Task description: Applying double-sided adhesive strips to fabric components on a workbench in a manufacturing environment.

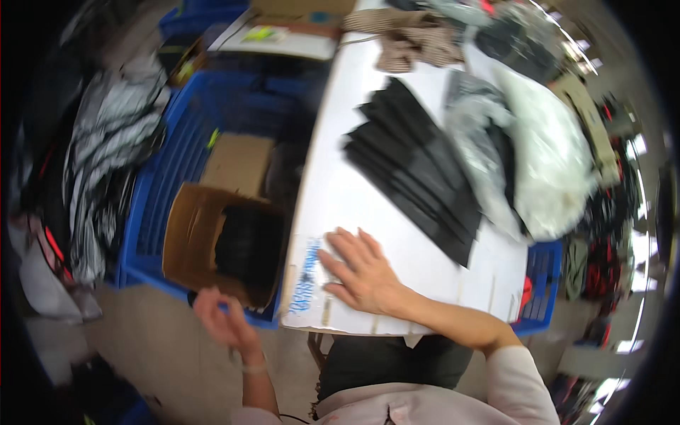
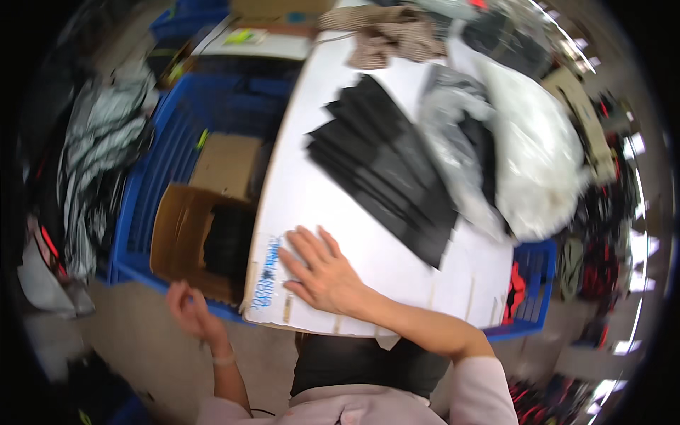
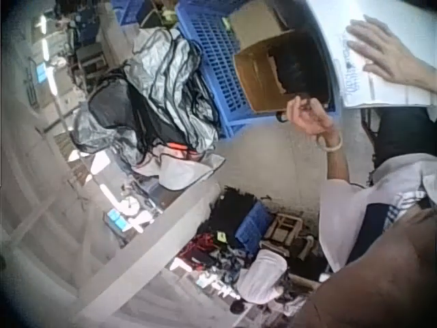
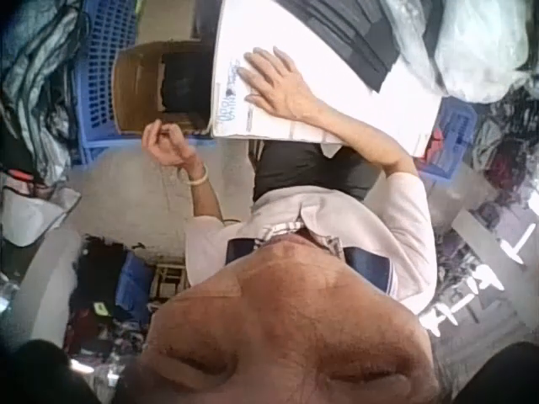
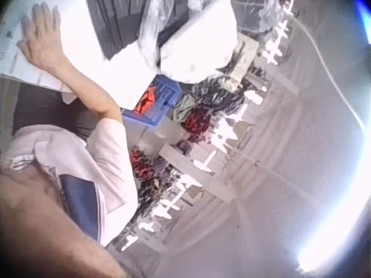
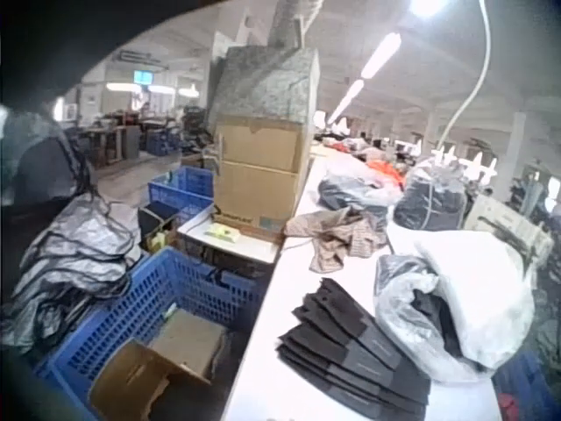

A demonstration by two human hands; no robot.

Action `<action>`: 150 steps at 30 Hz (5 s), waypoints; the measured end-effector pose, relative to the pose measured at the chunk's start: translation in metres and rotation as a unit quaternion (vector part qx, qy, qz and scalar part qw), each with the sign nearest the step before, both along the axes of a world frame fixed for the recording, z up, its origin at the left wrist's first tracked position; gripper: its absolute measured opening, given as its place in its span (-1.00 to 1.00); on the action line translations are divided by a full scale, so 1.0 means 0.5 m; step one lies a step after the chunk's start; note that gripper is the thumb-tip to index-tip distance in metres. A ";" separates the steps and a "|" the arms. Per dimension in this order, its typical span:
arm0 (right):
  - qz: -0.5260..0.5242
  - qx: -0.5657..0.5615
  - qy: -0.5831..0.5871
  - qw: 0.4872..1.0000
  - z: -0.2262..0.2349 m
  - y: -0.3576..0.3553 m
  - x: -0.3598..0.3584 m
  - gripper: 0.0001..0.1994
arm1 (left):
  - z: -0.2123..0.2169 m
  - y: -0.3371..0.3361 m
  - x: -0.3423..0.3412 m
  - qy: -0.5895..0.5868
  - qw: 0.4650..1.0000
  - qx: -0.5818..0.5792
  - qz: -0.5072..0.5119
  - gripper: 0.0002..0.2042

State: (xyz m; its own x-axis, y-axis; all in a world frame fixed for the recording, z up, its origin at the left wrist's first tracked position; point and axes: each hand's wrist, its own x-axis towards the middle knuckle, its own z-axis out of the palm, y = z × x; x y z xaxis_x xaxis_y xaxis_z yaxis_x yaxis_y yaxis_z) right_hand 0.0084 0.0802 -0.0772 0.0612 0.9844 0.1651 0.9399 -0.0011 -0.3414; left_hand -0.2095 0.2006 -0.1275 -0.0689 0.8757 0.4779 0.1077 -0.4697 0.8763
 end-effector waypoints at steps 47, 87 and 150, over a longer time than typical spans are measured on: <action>-0.281 0.273 0.104 0.914 -0.017 0.018 0.344 -0.64 | 0.071 -0.237 0.316 0.478 0.798 0.192 -0.313 -0.36; -0.298 0.143 0.429 0.841 0.171 -0.455 0.083 -0.74 | 0.233 -0.390 0.324 -0.241 0.684 -0.358 -0.588 -0.71; -0.592 0.345 -0.103 0.721 0.132 -0.497 0.529 -0.81 | 0.266 -0.375 0.454 -0.154 0.761 -0.447 -0.445 -0.54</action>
